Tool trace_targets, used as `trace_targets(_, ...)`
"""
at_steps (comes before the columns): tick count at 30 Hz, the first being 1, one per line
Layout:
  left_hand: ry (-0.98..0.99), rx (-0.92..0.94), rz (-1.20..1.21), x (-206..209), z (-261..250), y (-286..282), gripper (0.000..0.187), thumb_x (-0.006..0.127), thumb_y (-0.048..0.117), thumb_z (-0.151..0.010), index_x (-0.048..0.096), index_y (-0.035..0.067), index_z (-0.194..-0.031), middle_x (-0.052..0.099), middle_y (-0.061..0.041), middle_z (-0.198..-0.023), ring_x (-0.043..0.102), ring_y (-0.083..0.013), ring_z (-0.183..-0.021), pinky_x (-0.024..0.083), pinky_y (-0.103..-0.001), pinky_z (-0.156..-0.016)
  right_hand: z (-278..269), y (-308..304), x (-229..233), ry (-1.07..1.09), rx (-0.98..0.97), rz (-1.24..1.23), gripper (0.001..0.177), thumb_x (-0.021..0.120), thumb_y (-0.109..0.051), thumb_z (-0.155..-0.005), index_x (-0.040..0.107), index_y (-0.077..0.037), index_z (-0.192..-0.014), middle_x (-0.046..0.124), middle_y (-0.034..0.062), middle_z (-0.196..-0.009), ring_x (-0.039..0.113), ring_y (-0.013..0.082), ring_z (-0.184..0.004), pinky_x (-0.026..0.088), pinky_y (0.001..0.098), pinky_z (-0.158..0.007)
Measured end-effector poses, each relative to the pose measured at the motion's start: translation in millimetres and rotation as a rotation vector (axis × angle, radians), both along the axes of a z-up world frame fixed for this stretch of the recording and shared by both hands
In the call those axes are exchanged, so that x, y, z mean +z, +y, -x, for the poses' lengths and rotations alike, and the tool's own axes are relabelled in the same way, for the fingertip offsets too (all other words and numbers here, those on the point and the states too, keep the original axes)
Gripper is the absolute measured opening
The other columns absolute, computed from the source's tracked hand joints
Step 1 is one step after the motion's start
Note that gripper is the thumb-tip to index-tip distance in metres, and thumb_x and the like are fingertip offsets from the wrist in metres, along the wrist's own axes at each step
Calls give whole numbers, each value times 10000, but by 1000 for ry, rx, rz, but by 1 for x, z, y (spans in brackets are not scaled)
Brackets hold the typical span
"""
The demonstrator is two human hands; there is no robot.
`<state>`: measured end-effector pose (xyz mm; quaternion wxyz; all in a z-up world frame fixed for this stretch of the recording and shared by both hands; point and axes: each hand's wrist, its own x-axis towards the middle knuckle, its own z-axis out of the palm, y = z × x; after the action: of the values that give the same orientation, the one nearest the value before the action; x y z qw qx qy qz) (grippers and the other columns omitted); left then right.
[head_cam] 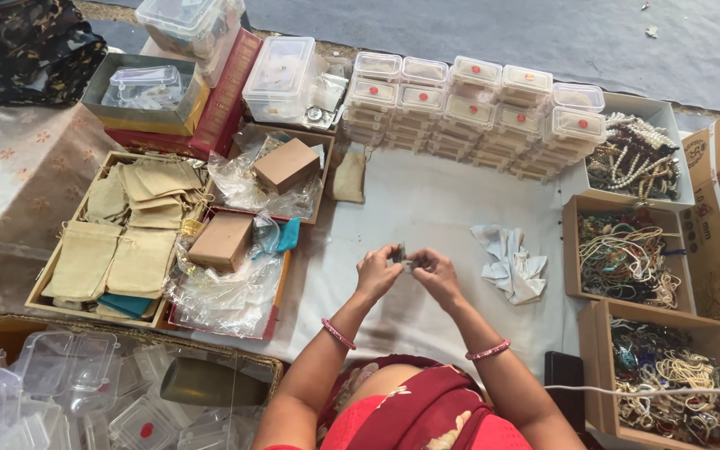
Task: The person cleans a beaded necklace with a white cloth on a table, then places it into a small beige pouch and a clear plastic container. They repeat the process with a second beaded necklace, wiping it down and placing it into a plastic bag.
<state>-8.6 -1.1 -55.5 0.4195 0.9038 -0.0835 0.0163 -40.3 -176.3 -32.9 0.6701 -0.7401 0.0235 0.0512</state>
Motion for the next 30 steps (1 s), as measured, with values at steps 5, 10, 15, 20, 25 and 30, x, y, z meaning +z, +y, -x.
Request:
trace_targets(5, 252, -73, 255, 40, 11, -1, 297, 770, 286, -780, 758, 115, -1023, 777, -36, -913, 715, -148, -825, 531, -290, -763, -8, -7, -2, -84, -69, 9, 178, 685, 23, -826, 663, 7, -1002, 686, 41, -897, 636, 83, -790, 531, 237, -703)
trace_targets(10, 512, -45, 595, 35, 9, -5, 215, 766, 197, -781, 743, 48, -935, 707, 2, -818, 615, -83, -731, 495, -261, -674, 0, 4, 7, -139, -139, -1, 161, 726, -19, -840, 667, 2, -988, 717, 38, -919, 695, 88, -842, 568, 235, -753)
trace_targets(15, 536, -41, 752, 43, 15, -6, 206, 763, 197, -828, 696, 52, -956, 665, 38, -812, 578, -67, -737, 477, -252, -661, 1, 5, -10, 0, -227, -99, 148, 701, -72, -945, 703, 37, -1045, 756, 106, -967, 720, 150, -825, 616, 289, -748)
trace_targets(20, 164, 14, 317, 41, 25, -12, 193, 743, 208, -846, 704, 72, -977, 678, -42, -888, 666, -204, -816, 534, -340, -720, -1, 11, -25, 80, -251, -319, 214, 646, -34, -949, 702, 65, -1131, 749, 130, -1028, 738, 180, -876, 639, 326, -811)
trace_targets(25, -66, 52, 39, 54, 32, -12, 198, 720, 202, -862, 704, 94, -1027, 618, -79, -1128, 677, -305, -956, 556, -422, -780, 3, 19, -22, 207, -212, -618, 342, 551, -111, -984, 640, 37, -1279, 730, 146, -1175, 722, 219, -1053, 590, 372, -948)
trace_targets(30, -369, 55, -207, 69, 38, -13, 169, 738, 196, -784, 726, 108, -928, 633, -69, -1091, 622, -285, -1003, 545, -446, -787, 10, 29, -9, 391, -169, -891, 447, 421, -315, -1058, 568, -53, -1389, 685, 57, -1263, 647, 172, -1140, 505, 368, -987)
